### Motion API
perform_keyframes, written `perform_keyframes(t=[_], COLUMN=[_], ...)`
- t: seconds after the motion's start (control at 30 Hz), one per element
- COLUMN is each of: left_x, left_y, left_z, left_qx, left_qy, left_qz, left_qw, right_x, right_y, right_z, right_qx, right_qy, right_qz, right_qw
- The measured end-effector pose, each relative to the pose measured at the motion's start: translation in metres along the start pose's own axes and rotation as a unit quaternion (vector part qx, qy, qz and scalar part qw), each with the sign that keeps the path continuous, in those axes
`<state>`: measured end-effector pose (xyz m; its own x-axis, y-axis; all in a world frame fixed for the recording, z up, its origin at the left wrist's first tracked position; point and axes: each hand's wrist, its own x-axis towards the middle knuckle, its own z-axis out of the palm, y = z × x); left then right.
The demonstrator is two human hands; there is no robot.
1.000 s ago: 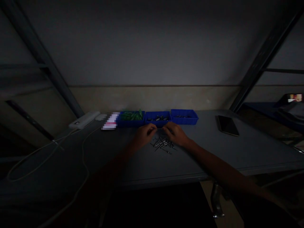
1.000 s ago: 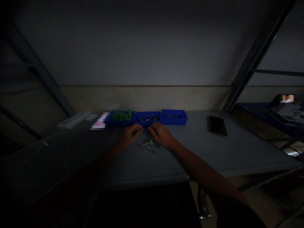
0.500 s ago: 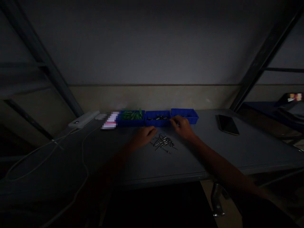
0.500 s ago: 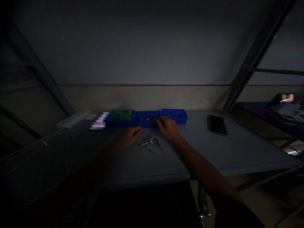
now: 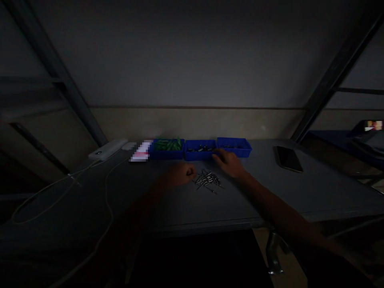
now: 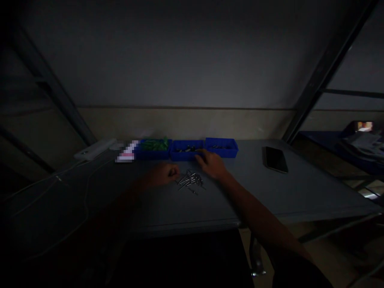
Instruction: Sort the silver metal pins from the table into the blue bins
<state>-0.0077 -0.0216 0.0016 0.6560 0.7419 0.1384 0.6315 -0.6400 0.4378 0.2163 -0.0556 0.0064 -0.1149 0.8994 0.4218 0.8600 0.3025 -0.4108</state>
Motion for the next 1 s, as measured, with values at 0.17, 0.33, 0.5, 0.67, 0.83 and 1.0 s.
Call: perform_keyframes(t=[0.17,0.33,0.5,0.67,0.83,1.0], left_x=[-0.001,-0.001,-0.001,0.0,0.001,0.0], left_y=[-0.002,0.005,0.01,0.009,0.007,0.011], left_z=[-0.012,-0.013,-0.007,-0.003,0.0,0.0], left_qx=[-0.03,-0.075,-0.077,-0.085,-0.053,-0.038], left_qy=[0.037,0.071,0.082,0.101,0.123,0.125], left_qz=[0.016,0.019,0.035,0.05,0.055,0.058], left_qw=[0.999,0.994,0.993,0.99,0.989,0.99], right_x=[-0.011,-0.014,-0.014,-0.013,-0.013,-0.014], right_y=[-0.018,-0.022,-0.021,-0.021,-0.019,-0.02], right_z=[0.013,0.015,0.015,0.012,0.012,0.011], right_qx=[-0.021,-0.032,-0.05,-0.059,-0.039,-0.042], right_qy=[-0.076,-0.076,-0.034,-0.029,-0.021,-0.016], right_qz=[-0.112,-0.166,-0.161,-0.147,-0.161,-0.177], right_qw=[0.991,0.983,0.985,0.987,0.986,0.983])
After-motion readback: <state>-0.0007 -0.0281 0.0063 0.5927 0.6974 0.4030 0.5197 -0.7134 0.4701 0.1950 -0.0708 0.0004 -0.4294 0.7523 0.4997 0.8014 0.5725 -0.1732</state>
